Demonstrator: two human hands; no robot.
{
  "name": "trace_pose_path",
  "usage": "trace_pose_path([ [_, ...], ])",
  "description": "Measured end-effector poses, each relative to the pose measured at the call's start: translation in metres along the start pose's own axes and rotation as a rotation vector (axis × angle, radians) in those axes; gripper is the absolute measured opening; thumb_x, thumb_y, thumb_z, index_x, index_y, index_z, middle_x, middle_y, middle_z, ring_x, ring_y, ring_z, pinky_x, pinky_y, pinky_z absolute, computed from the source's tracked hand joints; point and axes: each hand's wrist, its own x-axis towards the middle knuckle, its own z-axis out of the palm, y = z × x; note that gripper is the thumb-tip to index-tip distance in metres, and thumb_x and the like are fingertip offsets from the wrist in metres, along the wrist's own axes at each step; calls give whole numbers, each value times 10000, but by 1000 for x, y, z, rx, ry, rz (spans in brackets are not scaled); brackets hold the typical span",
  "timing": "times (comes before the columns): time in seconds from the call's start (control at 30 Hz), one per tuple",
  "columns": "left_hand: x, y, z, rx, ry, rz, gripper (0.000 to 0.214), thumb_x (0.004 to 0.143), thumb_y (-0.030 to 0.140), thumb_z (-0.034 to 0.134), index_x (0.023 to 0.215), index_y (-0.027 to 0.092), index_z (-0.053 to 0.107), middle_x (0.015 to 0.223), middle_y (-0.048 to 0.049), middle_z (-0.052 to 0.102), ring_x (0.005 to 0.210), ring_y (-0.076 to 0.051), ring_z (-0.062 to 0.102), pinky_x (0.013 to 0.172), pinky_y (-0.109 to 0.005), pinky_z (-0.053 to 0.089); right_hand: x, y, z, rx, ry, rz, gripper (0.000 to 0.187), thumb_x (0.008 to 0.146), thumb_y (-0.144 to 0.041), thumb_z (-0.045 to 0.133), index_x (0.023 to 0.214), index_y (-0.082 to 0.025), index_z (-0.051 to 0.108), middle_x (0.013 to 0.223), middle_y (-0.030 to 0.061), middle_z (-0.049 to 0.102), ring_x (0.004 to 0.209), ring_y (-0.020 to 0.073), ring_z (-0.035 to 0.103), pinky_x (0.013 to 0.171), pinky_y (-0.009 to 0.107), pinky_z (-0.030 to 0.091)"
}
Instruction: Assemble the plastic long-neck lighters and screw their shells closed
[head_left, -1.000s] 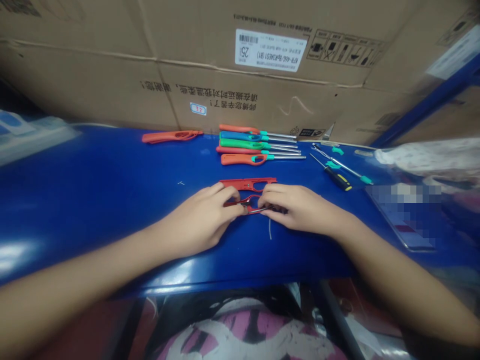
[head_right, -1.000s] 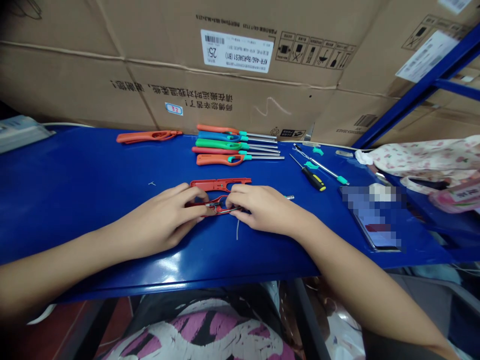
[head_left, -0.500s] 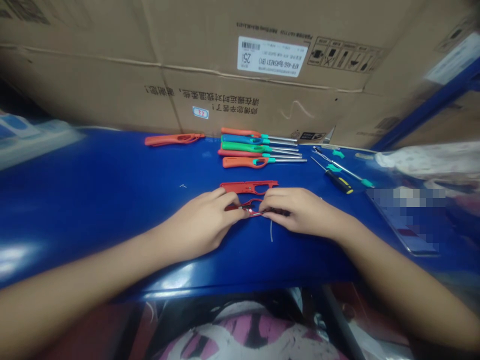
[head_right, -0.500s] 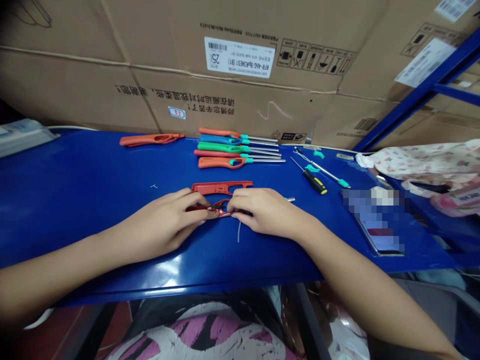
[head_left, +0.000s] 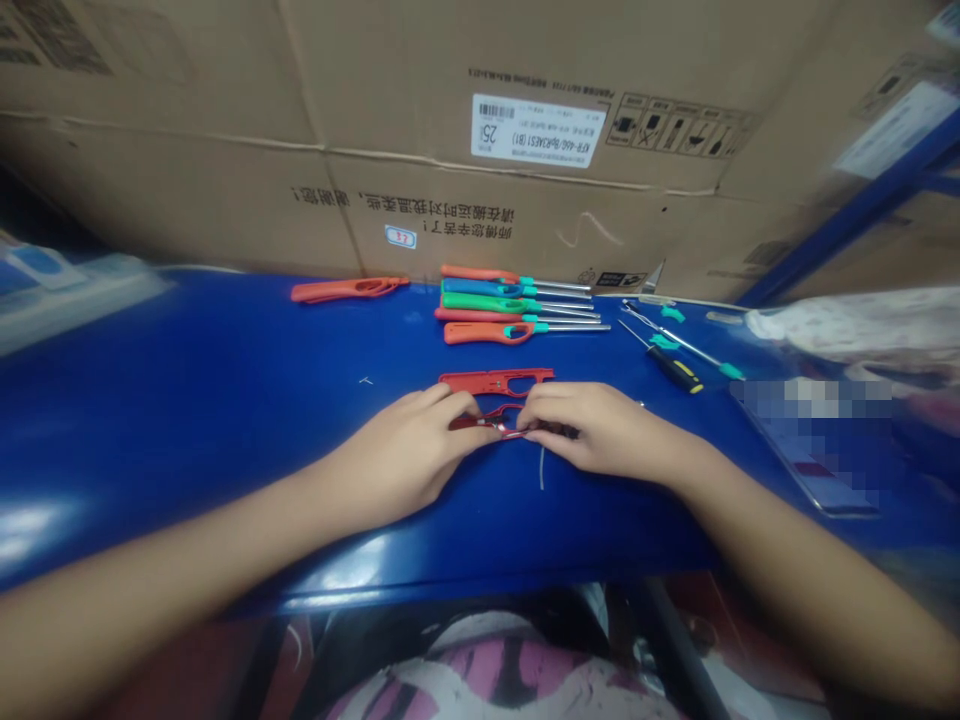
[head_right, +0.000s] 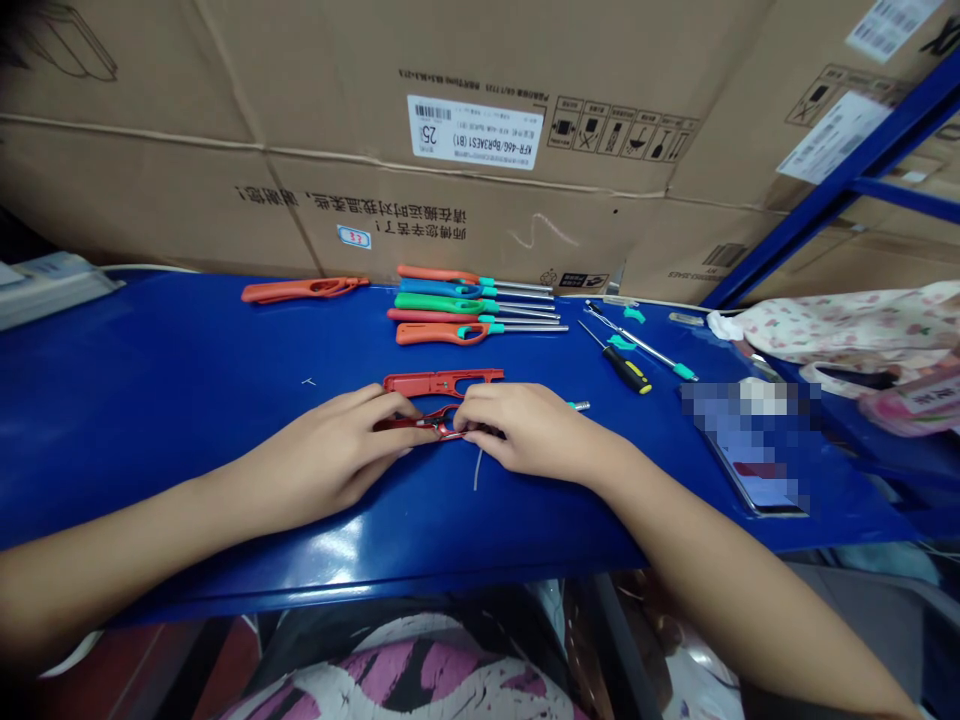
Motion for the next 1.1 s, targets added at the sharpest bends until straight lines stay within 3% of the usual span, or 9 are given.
trace_pose_path([
  [0.33,1,0,4,-100,60,-26,370,996,145,469,1308,263,629,1225,-85,601,1078,-251,501,939,-417,486,1,-4,-5,-21,-22,51,71,935,-180,608,982,-186,660,997,49,655,850,164,622,722,272,479],
  [0.77,0,0,6,-85,50,-32,402,987,129,473,1335,276,610,1223,-79,609,1070,-254,505,920,-416,487,-1,0,-5,-27,2,38,92,948,-191,602,941,-153,685,962,74,662,840,179,632,766,307,517],
  [1.1,-1,0,7,-86,59,-25,423,973,107,474,1347,265,595,1212,-89,607,1061,-254,507,925,-419,492,-2,-2,-7,-51,33,7,164,958,-198,578,1015,-205,733,1011,88,713,907,199,685,813,304,534],
])
